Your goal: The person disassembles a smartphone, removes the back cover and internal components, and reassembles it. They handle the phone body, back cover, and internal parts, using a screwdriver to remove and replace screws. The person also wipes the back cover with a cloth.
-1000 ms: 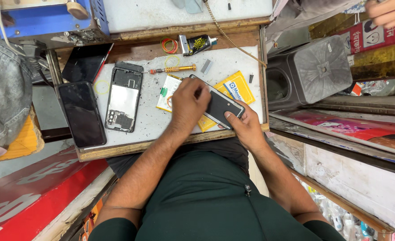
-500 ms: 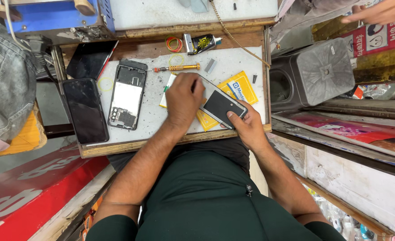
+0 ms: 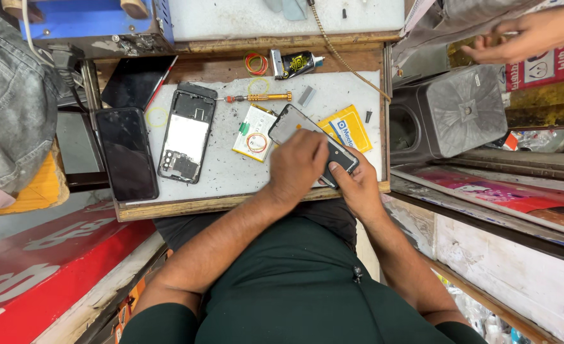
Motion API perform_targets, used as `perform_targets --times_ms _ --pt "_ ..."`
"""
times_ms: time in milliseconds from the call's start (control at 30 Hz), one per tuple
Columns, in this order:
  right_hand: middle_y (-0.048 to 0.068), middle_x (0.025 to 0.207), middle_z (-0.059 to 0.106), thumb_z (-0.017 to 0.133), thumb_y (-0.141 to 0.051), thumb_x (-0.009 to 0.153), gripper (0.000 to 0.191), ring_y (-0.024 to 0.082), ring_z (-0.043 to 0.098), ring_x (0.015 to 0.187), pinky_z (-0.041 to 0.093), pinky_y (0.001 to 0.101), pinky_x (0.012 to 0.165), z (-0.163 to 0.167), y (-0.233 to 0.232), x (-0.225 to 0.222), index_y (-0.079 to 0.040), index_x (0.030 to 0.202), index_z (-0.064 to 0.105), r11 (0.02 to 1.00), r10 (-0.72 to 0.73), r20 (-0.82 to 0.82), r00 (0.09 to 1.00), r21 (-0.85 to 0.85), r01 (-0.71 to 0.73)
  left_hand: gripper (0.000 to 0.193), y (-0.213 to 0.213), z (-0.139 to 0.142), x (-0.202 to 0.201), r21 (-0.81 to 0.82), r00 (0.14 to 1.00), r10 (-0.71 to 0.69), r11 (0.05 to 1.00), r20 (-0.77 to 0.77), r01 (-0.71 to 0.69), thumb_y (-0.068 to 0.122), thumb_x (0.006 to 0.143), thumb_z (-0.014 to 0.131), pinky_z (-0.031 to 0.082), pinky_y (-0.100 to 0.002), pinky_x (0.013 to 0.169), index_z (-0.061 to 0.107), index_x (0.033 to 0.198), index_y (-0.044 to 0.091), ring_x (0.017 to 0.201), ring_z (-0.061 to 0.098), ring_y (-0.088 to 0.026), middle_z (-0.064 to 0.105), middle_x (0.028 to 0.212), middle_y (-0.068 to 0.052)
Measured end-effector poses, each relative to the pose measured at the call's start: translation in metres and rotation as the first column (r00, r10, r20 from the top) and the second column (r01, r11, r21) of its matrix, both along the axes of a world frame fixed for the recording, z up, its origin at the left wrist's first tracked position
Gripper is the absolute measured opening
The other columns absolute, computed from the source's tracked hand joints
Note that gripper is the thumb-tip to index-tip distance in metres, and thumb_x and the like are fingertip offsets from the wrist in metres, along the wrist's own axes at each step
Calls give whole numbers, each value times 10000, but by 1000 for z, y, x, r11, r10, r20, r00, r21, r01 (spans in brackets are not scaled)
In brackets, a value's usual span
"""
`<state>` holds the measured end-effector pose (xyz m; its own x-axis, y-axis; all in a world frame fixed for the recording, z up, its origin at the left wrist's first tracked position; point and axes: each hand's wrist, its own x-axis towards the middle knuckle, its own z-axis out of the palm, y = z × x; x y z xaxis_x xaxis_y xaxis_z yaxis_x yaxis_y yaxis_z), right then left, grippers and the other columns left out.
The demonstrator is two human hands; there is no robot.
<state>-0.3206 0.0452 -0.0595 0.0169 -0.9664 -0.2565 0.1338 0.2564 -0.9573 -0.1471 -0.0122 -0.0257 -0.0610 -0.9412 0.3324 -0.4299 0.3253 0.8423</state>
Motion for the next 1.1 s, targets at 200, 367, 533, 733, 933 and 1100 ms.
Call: perform_targets --times_ms 200,367,533,733,933,1100 --pt "181 1196 667 598 -33 1022 449 200 697 1011 651 351 828 7 6 1 113 1419 451 998 -51 29 998 39 50 18 -15 -3 8 29 997 55 998 -61 -53 77 927 707 581 -386 656 699 943 72 747 713 -303 703 887 -101" --pt "193 1178 679 597 -52 1019 435 203 712 996 661 356 811 14 8 0 120 1395 462 995 -57 0 998 77 57 21 -32 -1 20 60 995 98 994 -32 -96 74 923 709 586 -370 649 695 936 64 746 724 -287 701 873 -96" --pt "196 1250 659 605 -22 1066 409 200 657 1094 586 335 938 13 7 -8 130 1429 492 996 -20 -59 998 -90 14 69 -4 17 -2 -64 991 -133 989 -21 131 56 917 706 575 -408 737 694 985 49 864 708 -320 701 936 -111" --pt "159 1121 688 577 -9 1010 324 189 715 908 647 331 764 29 3 -39 93 1315 537 979 -197 -39 980 38 199 145 -5 16 51 -147 960 1 988 279 42 51 872 712 540 -487 903 678 1011 24 1068 664 -383 711 1117 -164" --pt "155 1151 687 563 10 1028 318 181 711 948 640 316 790 39 -11 -45 100 1332 537 970 -238 1 971 -41 238 200 20 9 81 5 903 -171 983 395 184 45 848 721 537 -476 891 696 1041 -1 1082 671 -355 728 1094 -146" --pt "158 1151 691 566 8 1028 316 179 713 950 640 313 792 42 -13 -36 105 1329 545 975 -215 -4 977 -52 215 160 25 4 96 139 970 -56 990 237 23 92 934 726 558 -440 899 710 1084 40 1027 684 -329 729 1087 -134"
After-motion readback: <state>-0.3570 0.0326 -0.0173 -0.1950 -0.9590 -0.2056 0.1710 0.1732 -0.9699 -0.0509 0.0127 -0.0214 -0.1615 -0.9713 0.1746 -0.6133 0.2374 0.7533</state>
